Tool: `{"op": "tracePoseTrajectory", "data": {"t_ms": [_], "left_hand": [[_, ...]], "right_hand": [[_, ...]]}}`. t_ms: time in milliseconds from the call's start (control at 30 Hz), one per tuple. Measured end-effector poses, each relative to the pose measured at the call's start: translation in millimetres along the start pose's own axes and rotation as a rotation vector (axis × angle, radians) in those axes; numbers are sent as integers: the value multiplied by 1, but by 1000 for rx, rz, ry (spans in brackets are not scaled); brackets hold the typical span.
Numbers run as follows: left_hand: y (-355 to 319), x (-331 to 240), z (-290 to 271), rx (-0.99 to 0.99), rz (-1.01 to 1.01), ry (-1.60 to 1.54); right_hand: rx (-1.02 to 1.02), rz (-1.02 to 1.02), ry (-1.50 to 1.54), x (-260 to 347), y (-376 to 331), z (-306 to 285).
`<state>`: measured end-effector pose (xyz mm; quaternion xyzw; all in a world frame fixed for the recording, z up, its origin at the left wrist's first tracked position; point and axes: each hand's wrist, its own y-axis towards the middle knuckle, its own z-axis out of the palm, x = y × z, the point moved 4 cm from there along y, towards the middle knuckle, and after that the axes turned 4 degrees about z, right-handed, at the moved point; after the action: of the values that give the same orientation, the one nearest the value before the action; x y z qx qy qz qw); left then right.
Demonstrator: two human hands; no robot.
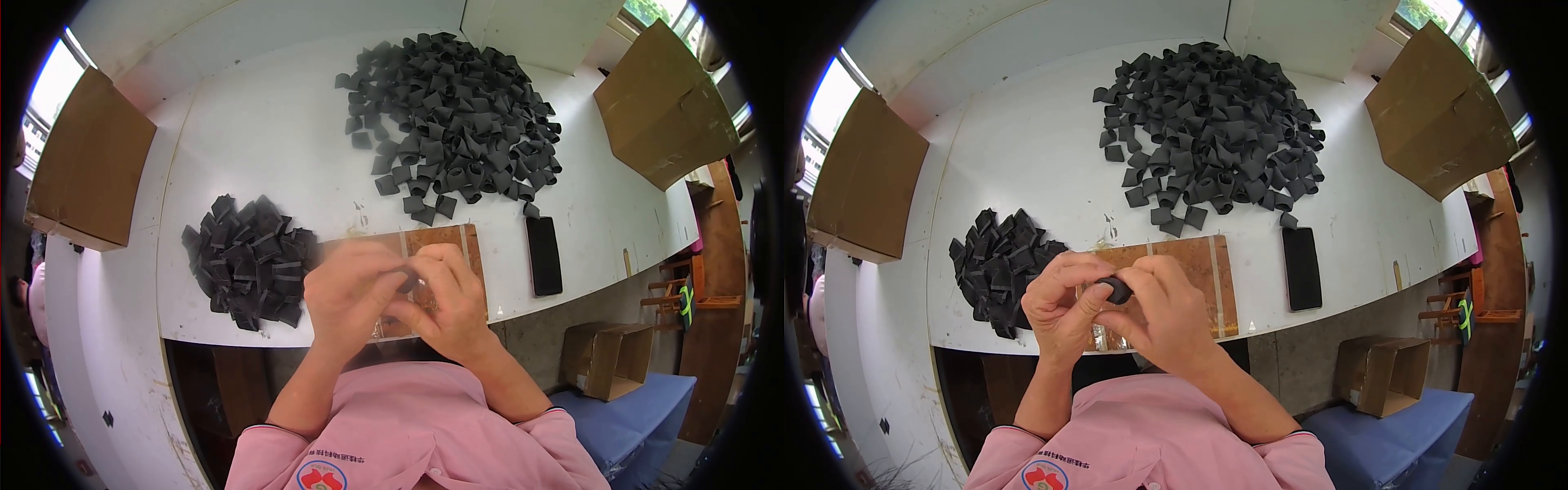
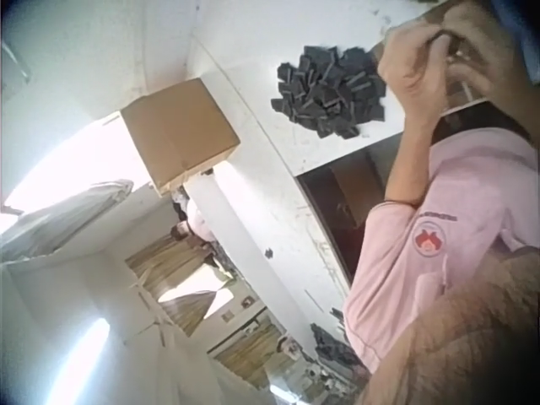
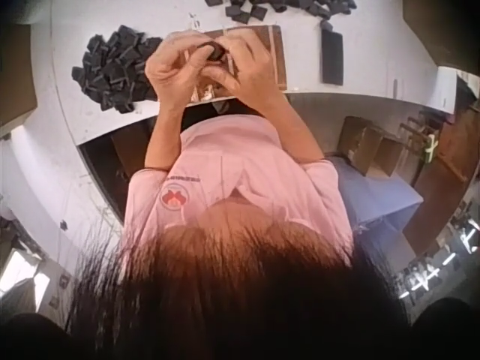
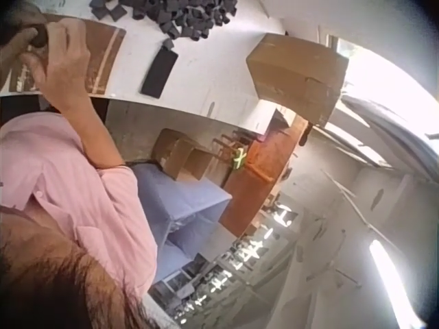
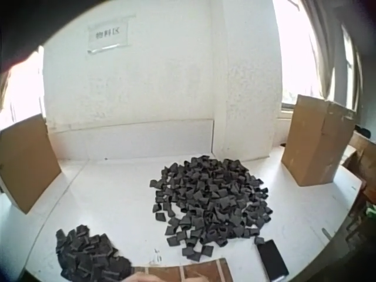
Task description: Sorting small black square components into piles on a workbench.
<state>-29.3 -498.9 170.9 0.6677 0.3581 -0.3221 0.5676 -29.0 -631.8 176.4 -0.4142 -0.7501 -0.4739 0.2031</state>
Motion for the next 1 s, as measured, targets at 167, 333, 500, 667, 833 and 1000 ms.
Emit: {"op": "tracePoseTrajectory", "data": {"t_ms": [167,333,500,667,833,1000], "left_hand": [[-13,9,-1,-330,-180,-423],[-6,1,-1,-448,-252,-502],[3,1,-4,-140,-175,-339],[-7,4,-3,-418,-275,-841],[-17,10,2,-467,-378,-890],[-27,18,4,-405,-376,-747]], "right_hand": [[-57,-41,-38,7,5,5],[-41,-15,-84,12,10,3],[-13,9,-40,12,14,2],[-30,-22,-75,14,15,4],[-42,-185,-256,13,13,3],[-22,-188,-242,2,4,5]]}}
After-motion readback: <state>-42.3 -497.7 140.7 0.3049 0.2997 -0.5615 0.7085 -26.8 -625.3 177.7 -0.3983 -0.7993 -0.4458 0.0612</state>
